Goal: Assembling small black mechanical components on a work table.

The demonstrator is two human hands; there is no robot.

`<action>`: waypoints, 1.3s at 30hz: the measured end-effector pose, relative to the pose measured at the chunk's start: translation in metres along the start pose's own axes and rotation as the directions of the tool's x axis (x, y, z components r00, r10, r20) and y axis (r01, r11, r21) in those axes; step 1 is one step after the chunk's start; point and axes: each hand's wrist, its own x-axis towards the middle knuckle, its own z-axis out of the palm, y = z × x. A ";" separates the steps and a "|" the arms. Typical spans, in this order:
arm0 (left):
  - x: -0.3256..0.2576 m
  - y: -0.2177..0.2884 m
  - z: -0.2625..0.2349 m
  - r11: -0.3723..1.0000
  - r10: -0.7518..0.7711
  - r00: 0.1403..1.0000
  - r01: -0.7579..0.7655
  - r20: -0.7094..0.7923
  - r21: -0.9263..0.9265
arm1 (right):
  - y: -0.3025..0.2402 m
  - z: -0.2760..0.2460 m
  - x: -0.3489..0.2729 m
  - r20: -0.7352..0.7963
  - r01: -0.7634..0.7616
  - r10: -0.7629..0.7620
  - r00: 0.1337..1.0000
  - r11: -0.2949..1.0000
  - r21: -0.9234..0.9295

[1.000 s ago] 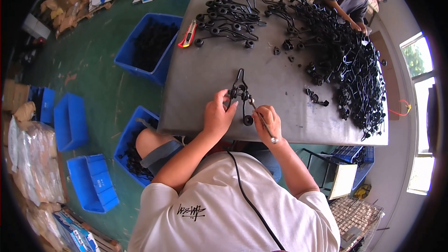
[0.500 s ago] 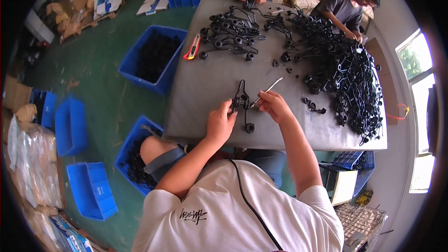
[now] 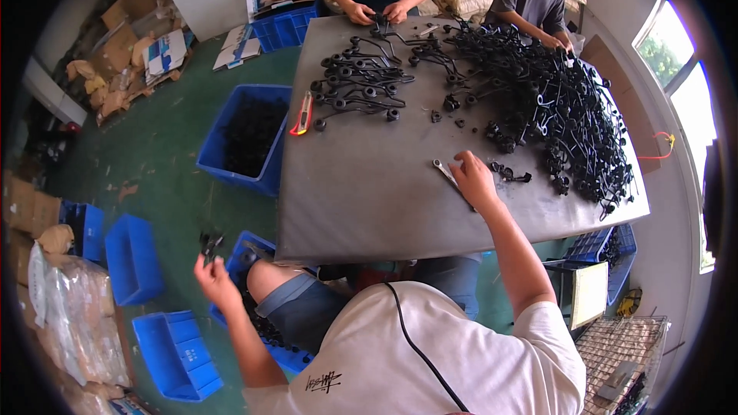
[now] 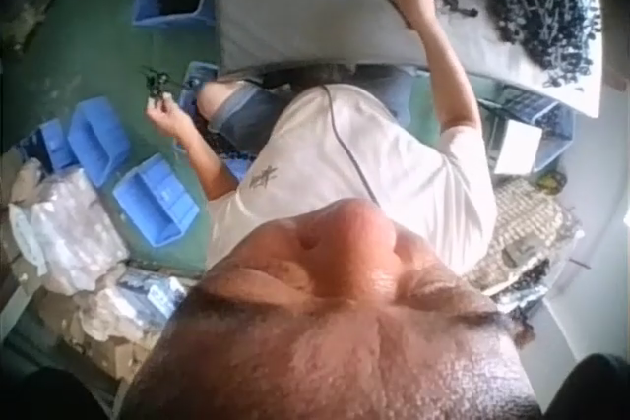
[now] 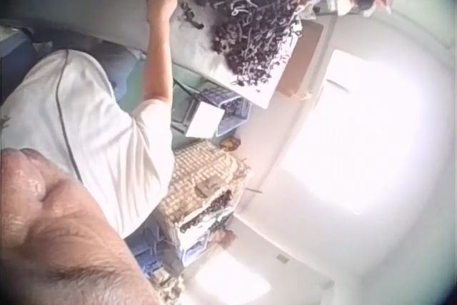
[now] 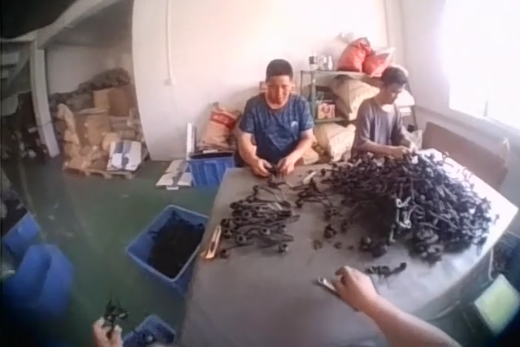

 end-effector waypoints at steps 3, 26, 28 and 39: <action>-0.006 -0.056 -0.052 0.985 -0.115 0.976 0.136 -0.184 0.106 | -0.017 0.011 0.034 -0.094 0.215 -0.206 0.974 0.973 0.090; -0.051 -0.076 -0.080 0.840 -0.158 0.985 0.174 -0.074 0.513 | -0.116 0.077 0.196 -0.274 0.621 -0.624 0.732 0.776 -0.108; -0.032 -0.041 -0.046 0.881 -0.071 0.995 0.092 -0.064 0.465 | -0.128 0.047 0.169 -0.356 0.669 -0.644 0.678 0.740 -0.065; -0.087 0.184 0.176 0.592 0.683 0.367 -0.784 0.632 -0.186 | -0.086 0.029 0.037 0.293 0.725 -0.791 0.536 0.610 0.319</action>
